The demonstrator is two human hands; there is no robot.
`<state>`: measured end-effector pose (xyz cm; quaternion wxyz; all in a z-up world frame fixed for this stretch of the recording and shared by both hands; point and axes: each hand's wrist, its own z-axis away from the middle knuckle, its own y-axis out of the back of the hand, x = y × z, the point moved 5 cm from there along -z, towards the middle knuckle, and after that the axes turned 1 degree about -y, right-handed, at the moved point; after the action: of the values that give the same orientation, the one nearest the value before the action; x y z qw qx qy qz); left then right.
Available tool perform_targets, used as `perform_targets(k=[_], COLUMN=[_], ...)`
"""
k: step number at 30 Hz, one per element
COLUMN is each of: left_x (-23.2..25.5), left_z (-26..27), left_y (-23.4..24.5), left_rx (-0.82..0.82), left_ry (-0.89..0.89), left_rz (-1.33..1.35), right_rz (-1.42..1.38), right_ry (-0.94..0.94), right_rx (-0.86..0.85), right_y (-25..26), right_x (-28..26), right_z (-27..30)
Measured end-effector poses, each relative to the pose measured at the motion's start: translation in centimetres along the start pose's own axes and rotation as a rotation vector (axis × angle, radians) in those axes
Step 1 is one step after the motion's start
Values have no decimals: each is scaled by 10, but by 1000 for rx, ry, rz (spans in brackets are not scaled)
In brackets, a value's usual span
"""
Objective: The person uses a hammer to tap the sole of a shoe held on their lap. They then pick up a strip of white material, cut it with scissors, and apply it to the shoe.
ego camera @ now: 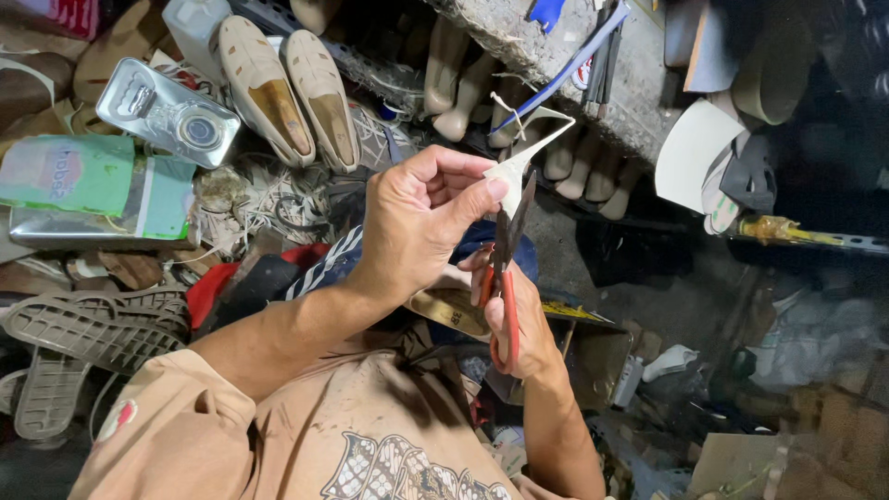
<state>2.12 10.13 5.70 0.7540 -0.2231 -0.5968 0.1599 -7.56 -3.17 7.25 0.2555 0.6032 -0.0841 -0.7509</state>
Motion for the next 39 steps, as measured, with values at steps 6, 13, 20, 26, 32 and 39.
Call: perform_targets(k=[6, 13, 20, 26, 32, 39], left_x=[-5, -13, -18, -41, -53, -56], left_z=[3, -1, -5, -12, -15, -1], left_y=[-5, -7, -4, 6, 29, 40], left_rx=[0, 0, 5, 25, 1, 2], left_ry=[15, 43, 79, 146, 221, 126], left_rz=[-3, 22, 27, 163, 63, -18], right_rz=[-85, -96, -132, 23, 352, 873], right_ry=[1, -4, 48, 143, -245, -283], right_rx=[36, 72, 147, 254, 487, 584], right_y=[2, 4, 6, 20, 135, 241], right_x=[14, 20, 32, 57, 87, 185], right_z=[8, 9, 10, 8, -33, -125])
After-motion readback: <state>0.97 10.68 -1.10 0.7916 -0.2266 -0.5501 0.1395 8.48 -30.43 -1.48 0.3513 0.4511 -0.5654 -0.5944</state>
